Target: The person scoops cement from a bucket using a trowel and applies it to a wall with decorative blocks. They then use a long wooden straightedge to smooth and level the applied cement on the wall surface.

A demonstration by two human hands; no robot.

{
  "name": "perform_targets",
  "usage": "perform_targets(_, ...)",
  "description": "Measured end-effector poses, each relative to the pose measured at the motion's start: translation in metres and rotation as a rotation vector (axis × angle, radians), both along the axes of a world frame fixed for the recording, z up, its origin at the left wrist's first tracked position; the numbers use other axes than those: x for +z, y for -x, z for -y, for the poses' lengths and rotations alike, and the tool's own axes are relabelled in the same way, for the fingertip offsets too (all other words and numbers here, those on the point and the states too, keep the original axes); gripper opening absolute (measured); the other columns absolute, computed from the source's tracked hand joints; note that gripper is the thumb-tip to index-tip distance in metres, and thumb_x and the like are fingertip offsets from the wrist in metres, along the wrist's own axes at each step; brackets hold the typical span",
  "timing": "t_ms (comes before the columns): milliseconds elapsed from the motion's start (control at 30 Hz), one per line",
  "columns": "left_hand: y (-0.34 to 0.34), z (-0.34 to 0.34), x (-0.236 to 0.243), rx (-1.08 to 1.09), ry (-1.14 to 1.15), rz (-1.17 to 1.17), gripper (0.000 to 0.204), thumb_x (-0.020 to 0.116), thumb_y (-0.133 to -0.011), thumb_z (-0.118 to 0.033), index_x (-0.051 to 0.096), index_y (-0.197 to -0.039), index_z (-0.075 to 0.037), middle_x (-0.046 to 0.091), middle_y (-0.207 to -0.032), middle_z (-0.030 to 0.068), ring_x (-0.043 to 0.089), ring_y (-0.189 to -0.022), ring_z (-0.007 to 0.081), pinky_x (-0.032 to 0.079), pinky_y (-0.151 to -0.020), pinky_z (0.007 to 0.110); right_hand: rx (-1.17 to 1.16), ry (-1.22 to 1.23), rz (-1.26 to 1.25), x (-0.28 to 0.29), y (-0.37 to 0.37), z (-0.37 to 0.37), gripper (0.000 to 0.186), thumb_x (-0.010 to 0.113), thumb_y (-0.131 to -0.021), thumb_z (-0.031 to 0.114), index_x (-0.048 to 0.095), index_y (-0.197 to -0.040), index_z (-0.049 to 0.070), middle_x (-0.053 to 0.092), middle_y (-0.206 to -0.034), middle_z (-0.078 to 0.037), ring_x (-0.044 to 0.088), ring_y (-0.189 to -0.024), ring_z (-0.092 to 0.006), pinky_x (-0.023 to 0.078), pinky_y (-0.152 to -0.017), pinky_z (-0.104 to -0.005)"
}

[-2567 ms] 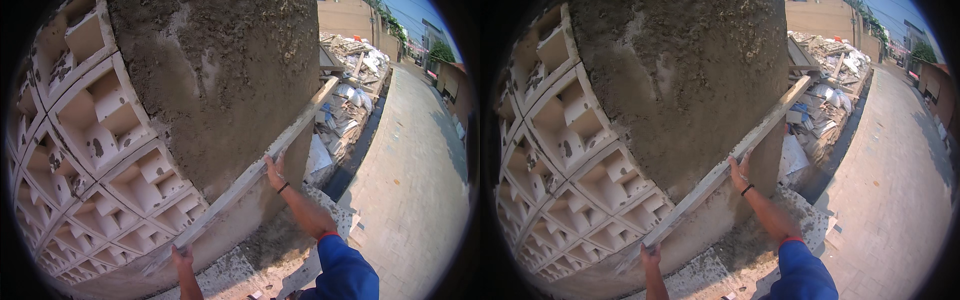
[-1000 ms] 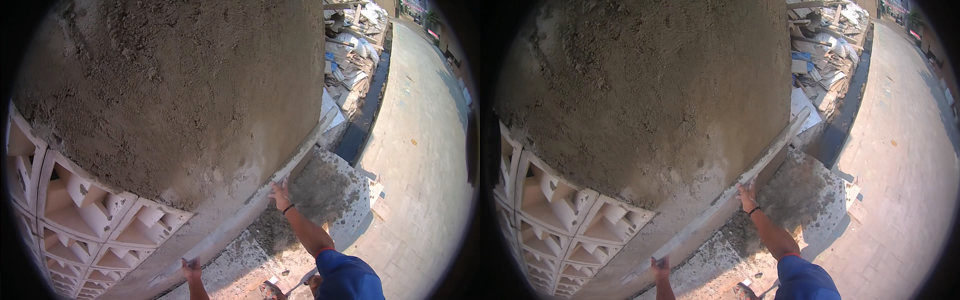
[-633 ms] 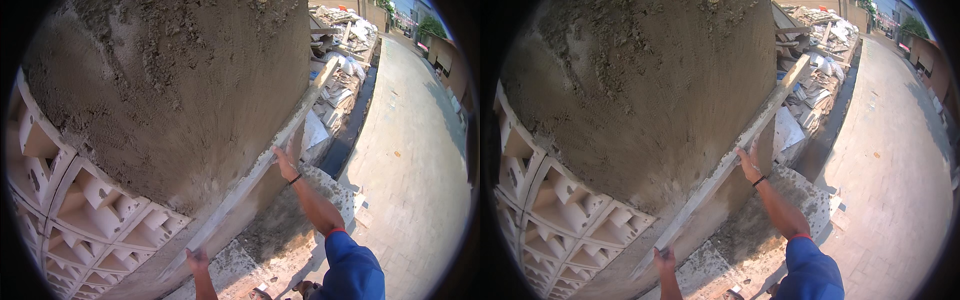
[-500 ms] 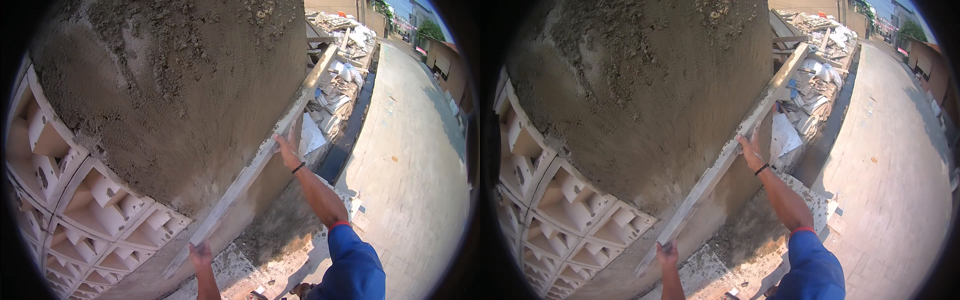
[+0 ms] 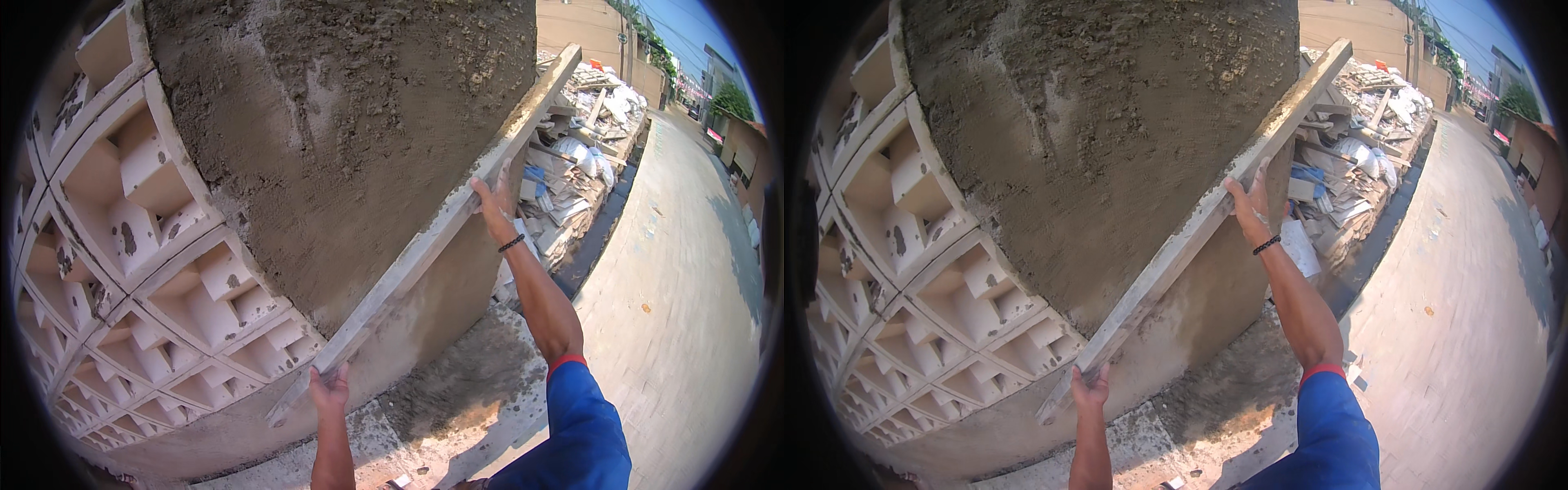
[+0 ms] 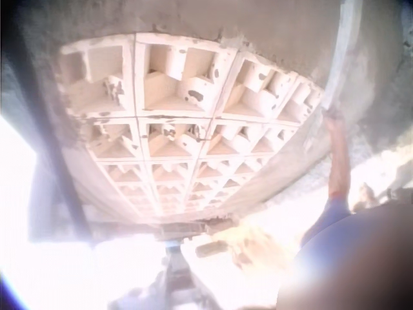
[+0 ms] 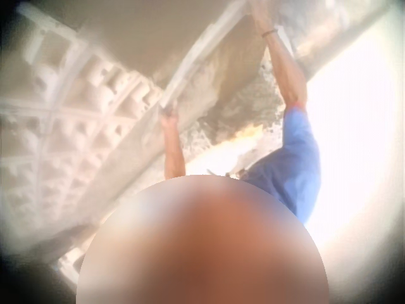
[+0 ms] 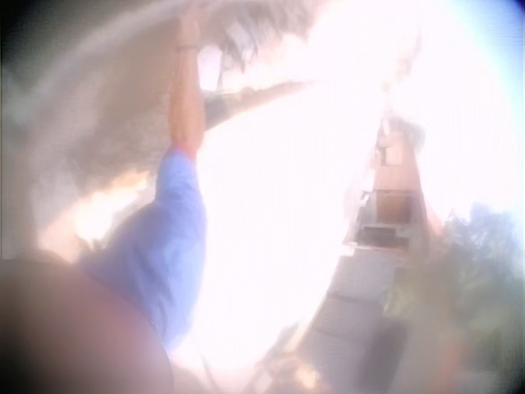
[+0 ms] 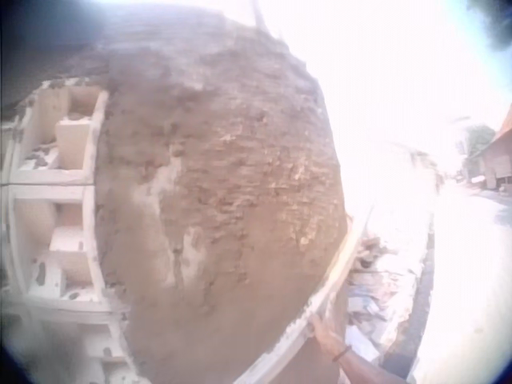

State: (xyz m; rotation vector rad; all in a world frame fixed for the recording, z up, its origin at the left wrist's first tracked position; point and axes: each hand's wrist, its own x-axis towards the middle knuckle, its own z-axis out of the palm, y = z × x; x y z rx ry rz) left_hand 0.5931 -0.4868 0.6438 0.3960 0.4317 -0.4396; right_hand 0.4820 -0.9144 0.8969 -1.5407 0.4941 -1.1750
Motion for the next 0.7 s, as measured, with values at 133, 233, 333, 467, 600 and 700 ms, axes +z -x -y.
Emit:
perform_targets(133, -0.011, -0.028, -0.011, 0.016, -0.058, 0.024, 0.047, 0.052, -0.097, -0.039, 0.047, -0.130, -0.006, 0.045, -0.137, 0.0171, 0.046, -0.125, 0.0368, 0.043, -0.102, 0.054, -0.118, 0.184, -0.032, -0.013, -0.016, -0.021, 0.103, 0.064, -0.083, 0.041, -0.003, -0.151, 0.001, 0.016, -0.154, -0.028, 0.034, -0.135, -0.0407, 0.043, -0.100, -0.0420)
perform_targets(233, -0.027, -0.066, -0.027, 0.057, -0.122, -0.177, 0.050, 0.053, -0.096, -0.042, 0.047, -0.131, -0.006, 0.047, -0.136, 0.0165, 0.046, -0.125, 0.0360, 0.045, -0.101, 0.054, -0.144, 0.193, -0.068, -0.036, -0.026, -0.058, 0.104, 0.063, -0.084, 0.044, -0.001, -0.151, -0.002, 0.014, -0.154, -0.030, 0.028, -0.138, -0.0443, 0.025, -0.113, -0.0435)
perform_targets(333, -0.043, -0.118, -0.051, 0.122, -0.172, -0.214, 0.051, 0.053, -0.095, -0.044, 0.047, -0.130, -0.007, 0.048, -0.135, 0.0158, 0.048, -0.124, 0.0353, 0.046, -0.099, 0.053, -0.134, 0.174, -0.058, -0.071, -0.041, -0.110, 0.104, 0.062, -0.084, 0.048, 0.002, -0.150, -0.004, 0.013, -0.154, -0.031, 0.023, -0.140, -0.0445, 0.018, -0.116, -0.0441)
perform_targets(467, -0.046, -0.186, -0.077, 0.148, -0.196, -0.155, 0.049, 0.052, -0.096, -0.044, 0.048, -0.130, -0.009, 0.048, -0.136, 0.0148, 0.048, -0.123, 0.0361, 0.045, -0.099, 0.054, -0.265, 0.279, -0.357, -0.109, -0.047, -0.150, 0.104, 0.062, -0.083, 0.052, 0.007, -0.150, -0.006, 0.014, -0.154, -0.031, 0.016, -0.143, -0.0421, 0.013, -0.117, -0.0443)
perform_targets(600, -0.047, -0.170, -0.043, 0.160, -0.245, -0.070, 0.052, 0.056, -0.095, -0.041, 0.043, -0.134, -0.009, 0.038, -0.143, 0.0172, 0.042, -0.129, 0.0380, 0.044, -0.100, 0.055, -0.288, 0.252, -0.170, -0.119, -0.049, -0.127, 0.103, 0.062, -0.084, 0.054, 0.010, -0.149, -0.006, 0.014, -0.154, -0.030, 0.015, -0.144, -0.0393, 0.008, -0.117, -0.0458)
perform_targets(700, -0.037, -0.177, -0.025, 0.154, -0.210, -0.015, 0.056, 0.057, -0.094, -0.041, 0.038, -0.137, -0.010, 0.031, -0.146, 0.0206, 0.039, -0.130, 0.0386, 0.044, -0.101, 0.055, -0.172, 0.162, -0.121, -0.085, -0.044, -0.139, 0.103, 0.064, -0.084, 0.053, 0.010, -0.149, -0.006, 0.013, -0.154, -0.028, 0.026, -0.140, -0.0375, 0.032, -0.107, -0.0436)
